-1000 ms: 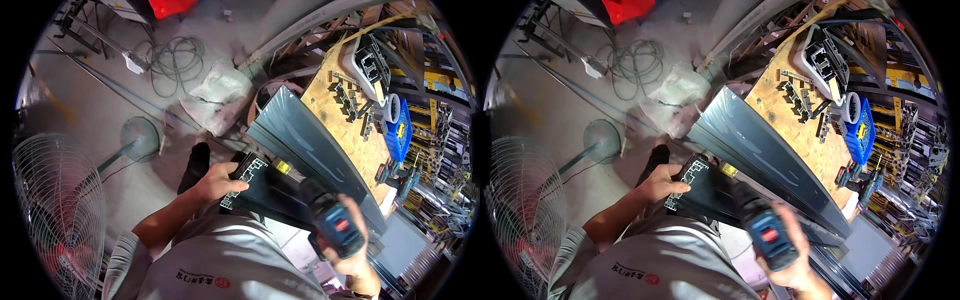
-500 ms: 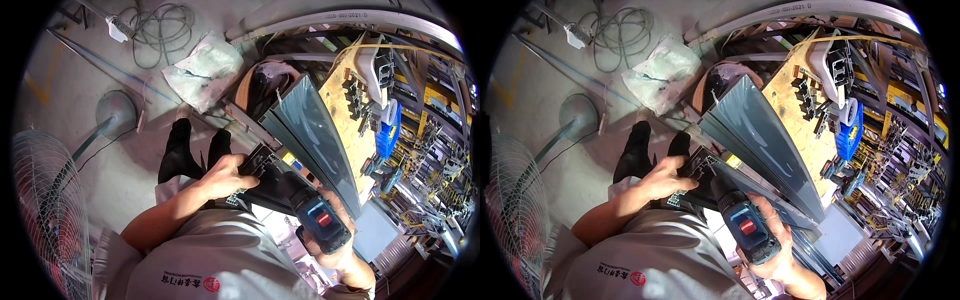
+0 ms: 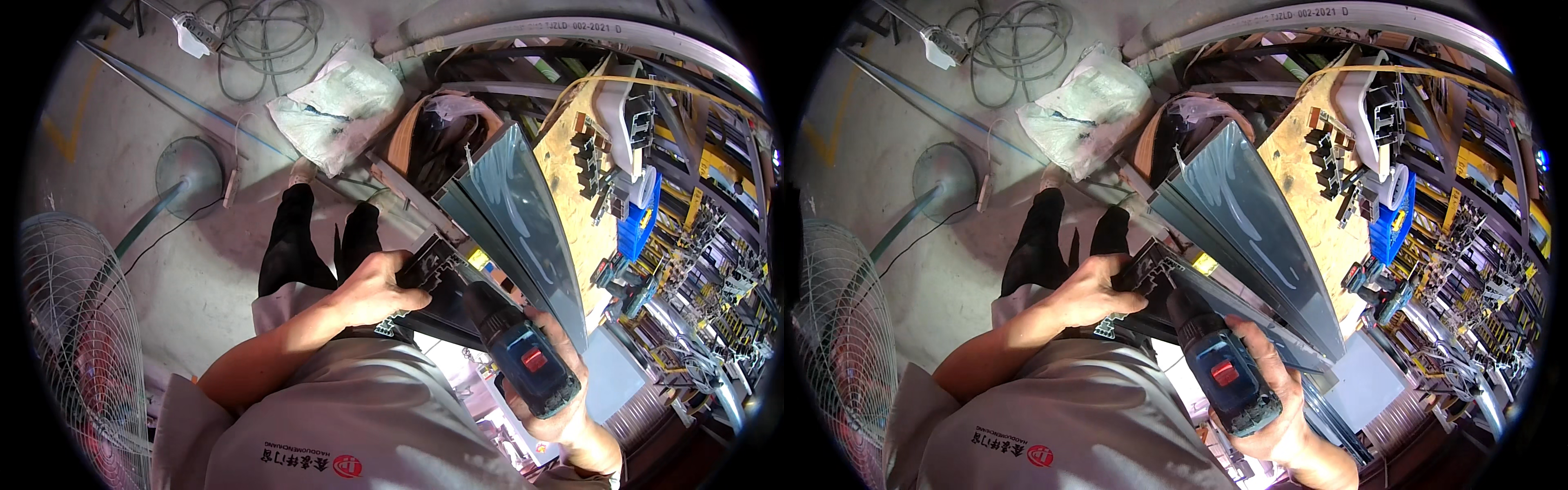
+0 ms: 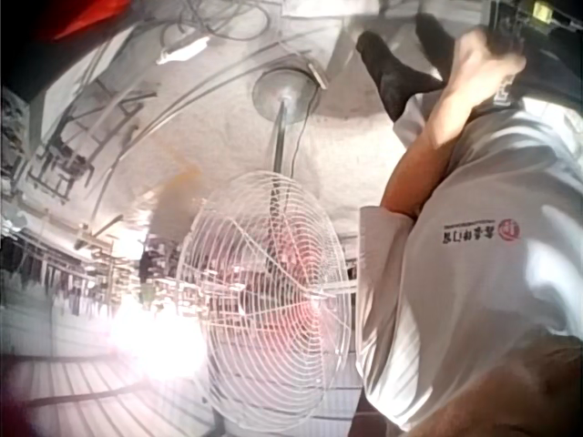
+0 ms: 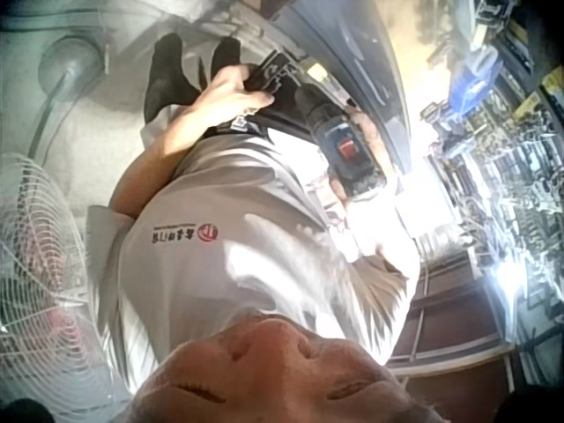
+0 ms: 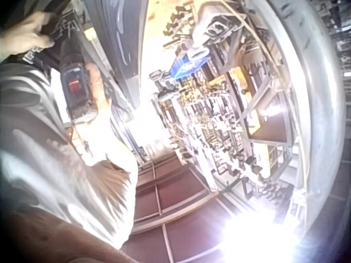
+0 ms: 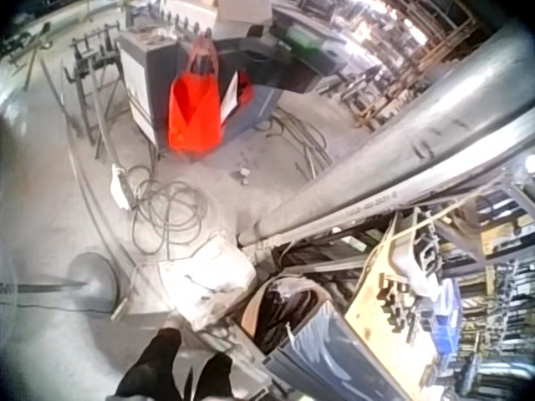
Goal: The person walks through a workshop to a workbench, positions a metal beam, and attaches components using a power drill and hand-tightening before helping a colleague move a long beam.
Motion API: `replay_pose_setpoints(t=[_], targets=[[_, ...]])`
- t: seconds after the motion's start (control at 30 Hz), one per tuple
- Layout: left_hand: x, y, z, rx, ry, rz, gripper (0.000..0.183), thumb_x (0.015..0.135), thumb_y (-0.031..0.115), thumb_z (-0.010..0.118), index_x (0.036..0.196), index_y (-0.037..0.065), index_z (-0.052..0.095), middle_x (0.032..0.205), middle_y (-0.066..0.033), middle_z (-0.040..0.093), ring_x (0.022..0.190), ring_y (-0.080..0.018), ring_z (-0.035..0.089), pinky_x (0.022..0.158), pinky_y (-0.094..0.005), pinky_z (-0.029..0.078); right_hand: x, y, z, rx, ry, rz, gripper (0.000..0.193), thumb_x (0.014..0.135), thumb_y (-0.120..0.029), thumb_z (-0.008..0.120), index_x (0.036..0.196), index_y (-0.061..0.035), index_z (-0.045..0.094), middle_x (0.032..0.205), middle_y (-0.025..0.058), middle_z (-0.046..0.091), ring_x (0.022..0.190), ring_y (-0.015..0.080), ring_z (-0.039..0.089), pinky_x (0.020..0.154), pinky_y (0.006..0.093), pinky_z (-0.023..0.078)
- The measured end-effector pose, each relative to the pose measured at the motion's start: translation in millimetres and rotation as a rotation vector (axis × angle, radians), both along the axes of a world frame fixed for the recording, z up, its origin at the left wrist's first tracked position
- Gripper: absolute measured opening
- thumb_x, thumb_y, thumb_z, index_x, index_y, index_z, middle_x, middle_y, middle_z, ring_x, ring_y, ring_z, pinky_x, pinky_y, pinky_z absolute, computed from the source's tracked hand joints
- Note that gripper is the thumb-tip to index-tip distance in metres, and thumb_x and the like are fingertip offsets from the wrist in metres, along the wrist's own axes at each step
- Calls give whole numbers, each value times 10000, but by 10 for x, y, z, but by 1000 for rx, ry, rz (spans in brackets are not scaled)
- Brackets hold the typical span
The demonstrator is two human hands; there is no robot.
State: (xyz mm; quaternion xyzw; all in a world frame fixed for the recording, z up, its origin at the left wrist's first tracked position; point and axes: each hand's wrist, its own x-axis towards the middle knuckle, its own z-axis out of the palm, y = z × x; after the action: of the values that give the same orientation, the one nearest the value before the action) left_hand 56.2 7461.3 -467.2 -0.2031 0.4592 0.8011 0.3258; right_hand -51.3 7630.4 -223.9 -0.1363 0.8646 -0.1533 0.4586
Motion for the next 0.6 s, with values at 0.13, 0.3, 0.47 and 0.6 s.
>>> replay_pose_setpoints(t=[0.13, 0.3, 0.47, 0.6], targets=[[-6, -20, -8, 3, 17, -8, 470, 747, 191, 799, 1076, -110, 652, 912, -132, 679, 869, -180, 619, 799, -337, 496, -67, -115, -62, -37, 0, 70, 883, 705, -62, 802, 1490, 11, 403, 1411, 187, 593, 1228, 322, 652, 1016, 371, 482], [10, 2, -12, 7, 49, 50, 440, 758, 208, 772, 1043, -104, 650, 826, -138, 648, 783, -195, 605, 733, -346, 494, -47, -245, -225, -72, -9, -48, 844, 670, 18, 712, 1460, 60, 420, 1280, 186, 652, 1130, 262, 672, 993, 332, 490], [-10, -39, -4, 45, 27, -3, 419, 763, 195, 779, 1033, -97, 646, 839, -110, 643, 806, -175, 591, 751, -331, 483, -79, -258, -246, -40, -47, -19, 868, 654, 16, 712, 1470, 35, 419, 1274, 188, 653, 1121, 296, 681, 991, 335, 495], [-10, -43, 9, 43, 1, 0, 391, 773, 173, 779, 1029, -88, 643, 831, -90, 634, 795, -166, 579, 741, -330, 478, -108, -255, -248, 1, -53, 5, 877, 642, 5, 710, 1471, 13, 425, 1255, 181, 658, 1098, 315, 685, 984, 346, 501]])
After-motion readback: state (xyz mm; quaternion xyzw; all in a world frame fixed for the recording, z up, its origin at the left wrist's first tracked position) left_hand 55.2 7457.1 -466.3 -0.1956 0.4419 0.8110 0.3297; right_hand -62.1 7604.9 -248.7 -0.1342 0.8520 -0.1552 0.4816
